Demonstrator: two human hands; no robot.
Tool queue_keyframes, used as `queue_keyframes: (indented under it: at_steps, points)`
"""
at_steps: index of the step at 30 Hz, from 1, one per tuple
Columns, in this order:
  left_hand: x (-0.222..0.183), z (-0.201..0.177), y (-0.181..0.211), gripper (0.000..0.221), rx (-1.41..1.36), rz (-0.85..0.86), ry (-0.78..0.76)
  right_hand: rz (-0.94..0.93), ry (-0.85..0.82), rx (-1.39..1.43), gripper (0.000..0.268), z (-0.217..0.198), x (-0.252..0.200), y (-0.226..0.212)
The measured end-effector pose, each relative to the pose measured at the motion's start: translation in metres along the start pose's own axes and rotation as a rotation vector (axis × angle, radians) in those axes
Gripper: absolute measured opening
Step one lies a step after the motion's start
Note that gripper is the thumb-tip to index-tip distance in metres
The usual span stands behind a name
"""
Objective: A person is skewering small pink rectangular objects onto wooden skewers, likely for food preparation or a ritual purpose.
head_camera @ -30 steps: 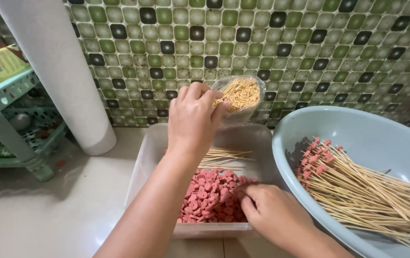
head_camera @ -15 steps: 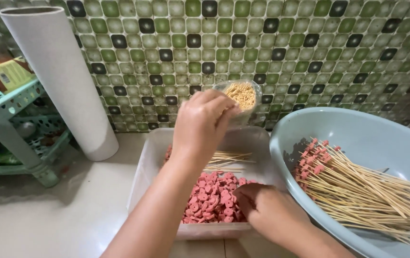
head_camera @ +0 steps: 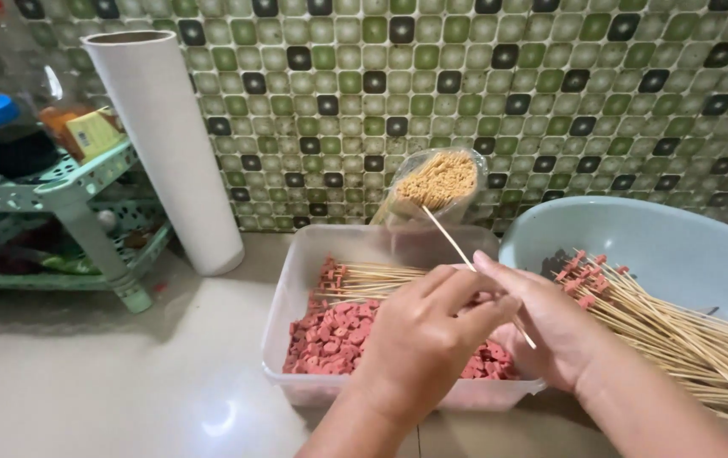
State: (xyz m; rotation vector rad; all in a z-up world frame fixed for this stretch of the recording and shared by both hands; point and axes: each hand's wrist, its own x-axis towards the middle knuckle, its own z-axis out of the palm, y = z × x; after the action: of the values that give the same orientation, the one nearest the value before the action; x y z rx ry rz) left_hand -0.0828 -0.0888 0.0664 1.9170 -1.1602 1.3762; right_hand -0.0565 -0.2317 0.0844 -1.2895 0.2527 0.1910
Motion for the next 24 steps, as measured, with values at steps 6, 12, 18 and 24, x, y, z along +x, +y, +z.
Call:
queue_keyframes:
  at_steps: [6,12,18,24]
  points:
    - [-0.010,0.000,0.011,0.020,-0.061,0.020,-0.014,0.043,-0.125,-0.038,0.036,-0.009,0.004,-0.006]
    - [-0.033,0.007,-0.011,0.020,-0.023,-0.216,-0.134,-0.079,-0.063,-0.246,0.019,0.001,-0.013,-0.007]
    - [-0.072,0.002,-0.057,0.020,0.216,-0.696,-0.419,-0.526,0.097,-1.069,0.025,-0.017,-0.004,0.025]
    - [-0.053,-0.012,-0.058,0.032,0.169,-1.325,-1.007,-0.787,-0.064,-1.253,0.025,-0.016,0.018,0.047]
